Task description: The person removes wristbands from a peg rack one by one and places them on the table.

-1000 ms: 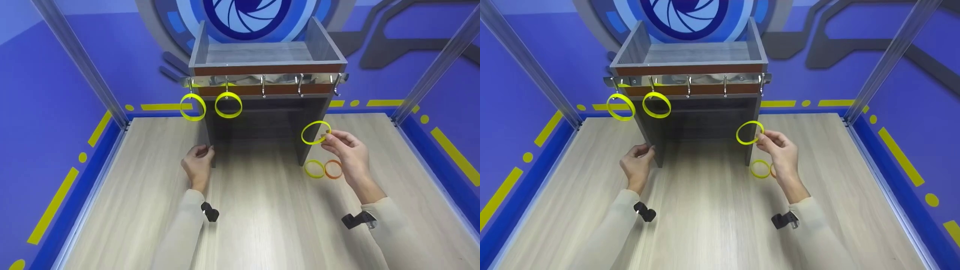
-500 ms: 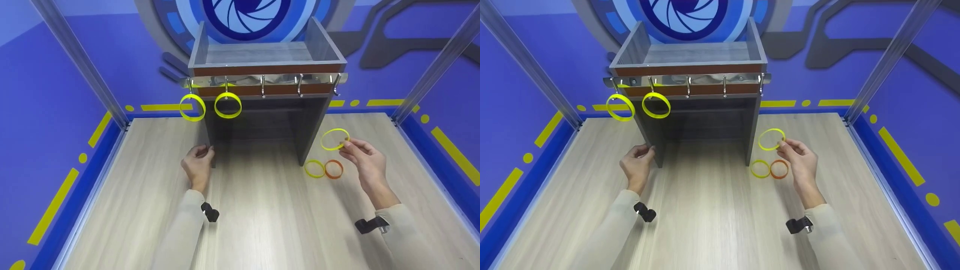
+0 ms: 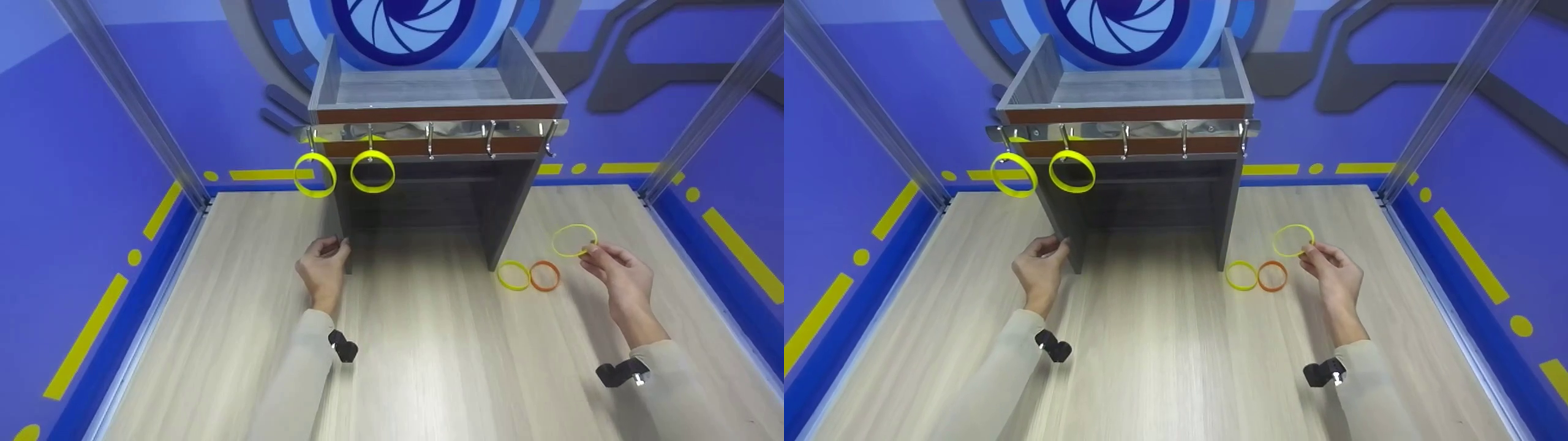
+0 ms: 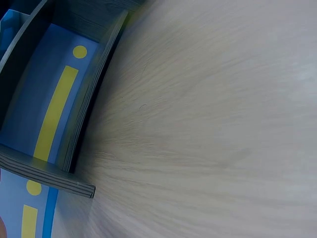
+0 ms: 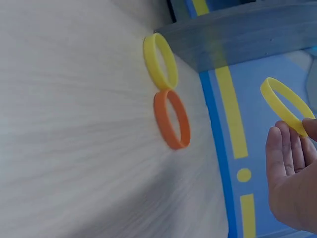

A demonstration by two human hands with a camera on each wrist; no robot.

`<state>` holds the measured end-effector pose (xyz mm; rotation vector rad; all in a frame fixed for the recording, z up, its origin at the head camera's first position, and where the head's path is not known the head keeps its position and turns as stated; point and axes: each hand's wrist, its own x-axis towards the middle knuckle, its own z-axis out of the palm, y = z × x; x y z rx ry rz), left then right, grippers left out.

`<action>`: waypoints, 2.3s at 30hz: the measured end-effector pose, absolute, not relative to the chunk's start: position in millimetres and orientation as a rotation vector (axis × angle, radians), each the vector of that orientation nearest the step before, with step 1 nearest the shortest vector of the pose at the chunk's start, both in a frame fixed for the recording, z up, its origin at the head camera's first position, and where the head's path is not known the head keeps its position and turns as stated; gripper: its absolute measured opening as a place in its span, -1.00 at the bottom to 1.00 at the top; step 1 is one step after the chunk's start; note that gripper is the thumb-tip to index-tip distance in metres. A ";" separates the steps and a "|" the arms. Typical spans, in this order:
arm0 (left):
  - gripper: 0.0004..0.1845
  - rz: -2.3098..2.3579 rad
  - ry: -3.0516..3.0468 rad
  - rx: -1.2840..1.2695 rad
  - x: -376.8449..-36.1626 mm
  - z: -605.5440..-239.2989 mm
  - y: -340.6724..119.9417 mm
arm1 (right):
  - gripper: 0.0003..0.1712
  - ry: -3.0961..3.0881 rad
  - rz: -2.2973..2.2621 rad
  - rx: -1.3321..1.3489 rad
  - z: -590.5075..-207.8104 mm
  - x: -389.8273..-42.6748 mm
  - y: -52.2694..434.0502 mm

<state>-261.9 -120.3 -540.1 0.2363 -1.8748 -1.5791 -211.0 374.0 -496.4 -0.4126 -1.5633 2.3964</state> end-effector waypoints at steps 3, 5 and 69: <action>-0.84 -1.587 -1.872 0.243 -261.8 -539.8 -120.1 | -0.89 -1.553 2.398 -0.445 -501.7 -209.1 379.8; -0.84 -1.594 -1.873 0.249 -261.9 -539.7 -120.0 | -0.90 -1.546 2.397 -0.469 -504.9 -208.0 383.1; -0.85 -1.576 -1.876 0.234 -261.0 -538.2 -119.8 | -0.96 -2.012 2.144 -0.824 -557.1 -203.2 413.9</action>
